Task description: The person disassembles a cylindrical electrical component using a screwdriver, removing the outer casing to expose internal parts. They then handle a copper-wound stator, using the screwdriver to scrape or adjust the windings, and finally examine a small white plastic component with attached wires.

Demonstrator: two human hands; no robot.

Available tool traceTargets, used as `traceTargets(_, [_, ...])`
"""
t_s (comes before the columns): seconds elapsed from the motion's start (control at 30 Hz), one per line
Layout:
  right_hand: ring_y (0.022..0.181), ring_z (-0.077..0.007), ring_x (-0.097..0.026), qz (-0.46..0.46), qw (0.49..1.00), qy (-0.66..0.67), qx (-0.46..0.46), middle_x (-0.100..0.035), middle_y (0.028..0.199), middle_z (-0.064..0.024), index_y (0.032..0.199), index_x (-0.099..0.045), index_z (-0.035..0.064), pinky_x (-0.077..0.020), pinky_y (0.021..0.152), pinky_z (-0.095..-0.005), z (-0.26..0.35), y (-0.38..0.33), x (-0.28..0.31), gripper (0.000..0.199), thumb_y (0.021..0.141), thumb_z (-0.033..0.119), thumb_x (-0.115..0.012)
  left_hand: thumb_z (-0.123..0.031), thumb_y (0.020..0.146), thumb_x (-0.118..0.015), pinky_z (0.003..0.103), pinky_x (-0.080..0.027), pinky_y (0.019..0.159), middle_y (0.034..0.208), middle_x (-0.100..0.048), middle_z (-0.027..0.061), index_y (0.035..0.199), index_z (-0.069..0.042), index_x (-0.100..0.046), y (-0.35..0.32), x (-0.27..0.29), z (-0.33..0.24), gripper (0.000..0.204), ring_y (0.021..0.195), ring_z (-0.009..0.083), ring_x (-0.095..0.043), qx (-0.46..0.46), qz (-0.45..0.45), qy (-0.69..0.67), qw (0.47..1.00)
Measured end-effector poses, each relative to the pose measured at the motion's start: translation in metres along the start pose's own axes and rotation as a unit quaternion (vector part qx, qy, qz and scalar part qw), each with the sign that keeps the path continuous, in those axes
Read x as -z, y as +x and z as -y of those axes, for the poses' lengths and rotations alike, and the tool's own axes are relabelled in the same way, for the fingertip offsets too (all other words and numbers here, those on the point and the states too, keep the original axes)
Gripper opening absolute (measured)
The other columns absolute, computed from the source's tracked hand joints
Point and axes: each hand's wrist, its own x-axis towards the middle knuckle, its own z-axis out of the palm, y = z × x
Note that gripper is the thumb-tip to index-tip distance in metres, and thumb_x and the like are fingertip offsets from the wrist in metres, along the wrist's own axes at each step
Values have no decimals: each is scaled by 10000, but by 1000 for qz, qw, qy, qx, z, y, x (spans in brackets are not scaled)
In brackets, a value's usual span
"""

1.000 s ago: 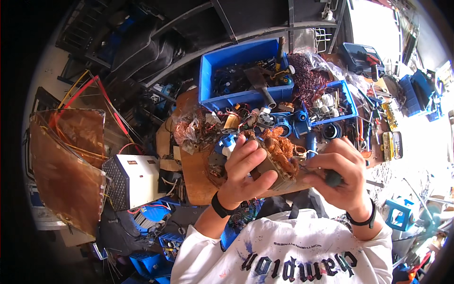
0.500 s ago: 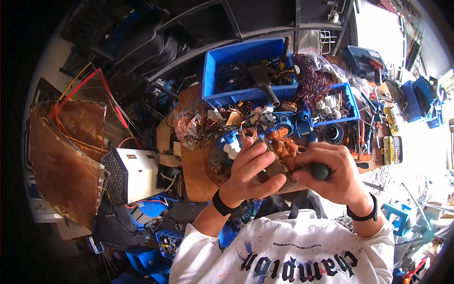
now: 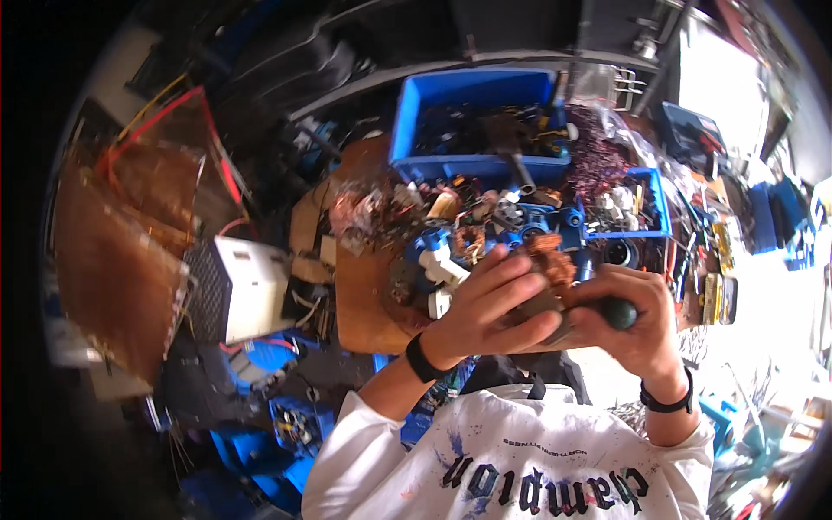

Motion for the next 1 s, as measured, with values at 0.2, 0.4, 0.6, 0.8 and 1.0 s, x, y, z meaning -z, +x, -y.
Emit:
traceTargets(0.2, [691,-114,-561,-153,973,-53,-162,-643,764,-49,914,-679,-6,-434,626,-279,-20,-16,-5,152,777,58,-702,-166,788,-672,503,-397,1043,1249,-527,138,1229,-204,-538,-7,-32,-6,463,1174,332,-514,46,-54,-67,995])
traceTargets(0.4, [640,-48,-414,-104,961,-48,-250,-548,775,25,1034,-633,-13,-323,565,-218,-77,-10,16,199,879,113,-630,-172,802,-629,480,-466,932,1069,-521,140,1217,-139,-504,-53,-88,-9,435,1055,360,-529,99,-229,-68,966])
traceTargets(0.6, [598,-37,-333,96,956,-126,-247,-440,687,61,951,-637,15,-247,531,-229,-96,31,-11,149,925,154,-589,-180,795,-626,484,-440,969,1136,-486,149,1162,-111,-509,-106,-99,-12,392,1098,361,-491,201,-326,-5,924])
traceTargets(0.8, [597,-53,-358,220,933,-212,-190,-463,672,45,957,-642,8,-263,540,-239,-96,43,-65,166,916,166,-610,-135,813,-610,481,-428,977,1161,-470,201,1161,-70,-499,-148,-99,-21,371,1131,391,-467,273,-370,28,888])
traceTargets(1.0, [667,-67,-472,219,929,-251,-160,-591,807,-11,1099,-624,-24,-370,596,-216,-104,39,-71,271,913,173,-619,-63,733,-697,448,-433,981,1228,-442,233,1269,-13,-450,-168,-80,-45,593,1182,409,-449,351,-374,-56,856])
